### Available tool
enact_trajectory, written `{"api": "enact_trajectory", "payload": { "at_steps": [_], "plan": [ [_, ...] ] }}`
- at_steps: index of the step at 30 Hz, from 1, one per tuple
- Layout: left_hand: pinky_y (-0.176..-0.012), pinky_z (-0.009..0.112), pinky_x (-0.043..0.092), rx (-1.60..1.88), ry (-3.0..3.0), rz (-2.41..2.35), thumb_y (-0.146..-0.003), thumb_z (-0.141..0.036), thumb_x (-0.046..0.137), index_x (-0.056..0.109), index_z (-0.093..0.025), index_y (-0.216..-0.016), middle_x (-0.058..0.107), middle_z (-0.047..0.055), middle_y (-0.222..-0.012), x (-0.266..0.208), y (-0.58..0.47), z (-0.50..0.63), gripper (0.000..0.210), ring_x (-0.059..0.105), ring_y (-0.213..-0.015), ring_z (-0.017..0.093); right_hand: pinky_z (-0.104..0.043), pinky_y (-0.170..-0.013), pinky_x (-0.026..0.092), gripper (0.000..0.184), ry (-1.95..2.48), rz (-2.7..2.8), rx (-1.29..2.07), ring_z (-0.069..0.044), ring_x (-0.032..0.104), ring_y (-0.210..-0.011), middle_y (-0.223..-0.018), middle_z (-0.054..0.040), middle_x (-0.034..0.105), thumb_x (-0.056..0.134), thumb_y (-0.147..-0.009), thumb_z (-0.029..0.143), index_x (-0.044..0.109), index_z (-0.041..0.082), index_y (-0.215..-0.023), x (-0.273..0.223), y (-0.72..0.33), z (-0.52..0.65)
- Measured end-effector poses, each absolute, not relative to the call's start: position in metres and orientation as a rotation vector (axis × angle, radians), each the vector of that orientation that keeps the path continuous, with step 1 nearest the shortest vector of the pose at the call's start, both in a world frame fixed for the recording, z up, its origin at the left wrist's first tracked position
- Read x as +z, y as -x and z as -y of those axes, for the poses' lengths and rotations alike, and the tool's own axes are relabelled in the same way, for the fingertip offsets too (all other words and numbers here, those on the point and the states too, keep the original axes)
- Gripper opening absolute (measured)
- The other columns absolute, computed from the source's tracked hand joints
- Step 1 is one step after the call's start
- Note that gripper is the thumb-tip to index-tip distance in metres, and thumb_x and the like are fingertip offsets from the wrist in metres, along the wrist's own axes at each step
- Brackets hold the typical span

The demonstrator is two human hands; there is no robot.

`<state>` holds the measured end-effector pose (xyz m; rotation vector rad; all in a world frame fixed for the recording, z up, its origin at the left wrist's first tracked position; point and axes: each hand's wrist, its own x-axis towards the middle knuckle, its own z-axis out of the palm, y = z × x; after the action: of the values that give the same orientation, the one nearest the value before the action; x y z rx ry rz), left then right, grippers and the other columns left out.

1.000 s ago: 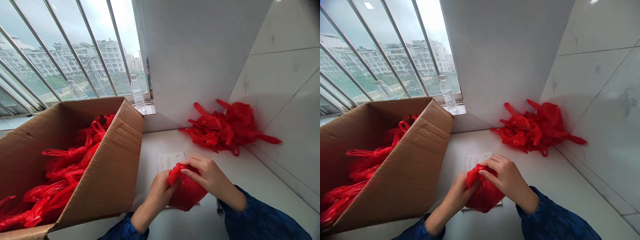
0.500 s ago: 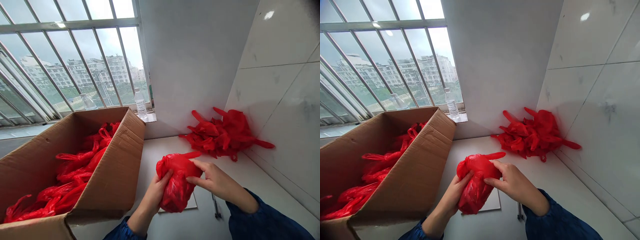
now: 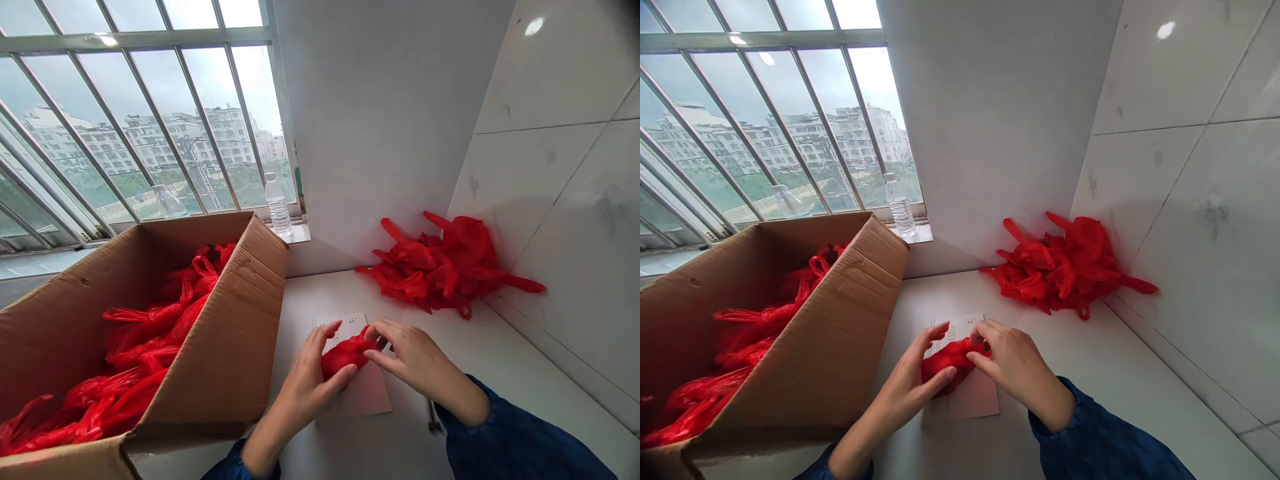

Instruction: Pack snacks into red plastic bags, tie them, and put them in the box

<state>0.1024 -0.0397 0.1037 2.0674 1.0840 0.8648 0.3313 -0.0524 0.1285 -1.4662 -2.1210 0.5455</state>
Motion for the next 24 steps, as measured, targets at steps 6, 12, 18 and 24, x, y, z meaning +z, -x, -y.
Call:
{"api": "enact_trajectory", "payload": {
  "at_steps": [6,12,18,24],
  "plan": [
    [-0.093,0.034,0.049,0.839,-2.167,-1.074,-0.103,-0.034,0.047,0.066,-0.028,-0.123,0.068,0.005,-0.118,0.116,-0.11,0.031,0.028,0.065,-0.106,0.02,-0.028,-0.066,0.04,0.013,1.533,2.139,0.457,-0.018,0.066,-0.078,-0.099,0.0006,0.068,0.068,-0.087,0.021,0.06,0.024,-0.097,0.118,-0.315,0.048],
    [-0.086,0.036,0.049,0.55,-2.343,-1.166,-0.084,-0.031,0.075,0.063,-0.027,-0.121,0.068,0.006,-0.115,0.112,-0.118,0.043,0.039,0.064,-0.103,0.026,-0.028,-0.07,0.041,0.008,1.566,2.141,0.457,-0.018,0.067,-0.08,-0.092,0.001,0.069,0.058,-0.092,0.015,0.059,0.023,-0.092,0.116,-0.326,0.046],
    [-0.075,0.029,0.047,0.558,-2.425,-1.113,-0.082,-0.01,0.066,0.071,-0.027,-0.095,0.072,0.0,-0.094,0.1,-0.12,0.04,0.022,0.064,-0.088,0.021,-0.023,-0.065,0.042,0.014,1.503,2.22,0.565,-0.014,0.066,-0.073,-0.082,0.0059,0.07,0.068,-0.084,0.012,0.061,0.024,-0.086,0.118,-0.335,0.054],
    [-0.07,0.027,0.05,0.722,-2.306,-1.166,-0.091,-0.019,0.06,0.069,-0.023,-0.09,0.074,0.001,-0.09,0.103,-0.114,0.035,0.01,0.067,-0.08,0.018,-0.026,-0.066,0.04,0.011,1.516,2.219,0.489,-0.017,0.065,-0.077,-0.091,0.0012,0.07,0.071,-0.087,0.016,0.062,0.022,-0.089,0.122,-0.316,0.055]
  ]
}}
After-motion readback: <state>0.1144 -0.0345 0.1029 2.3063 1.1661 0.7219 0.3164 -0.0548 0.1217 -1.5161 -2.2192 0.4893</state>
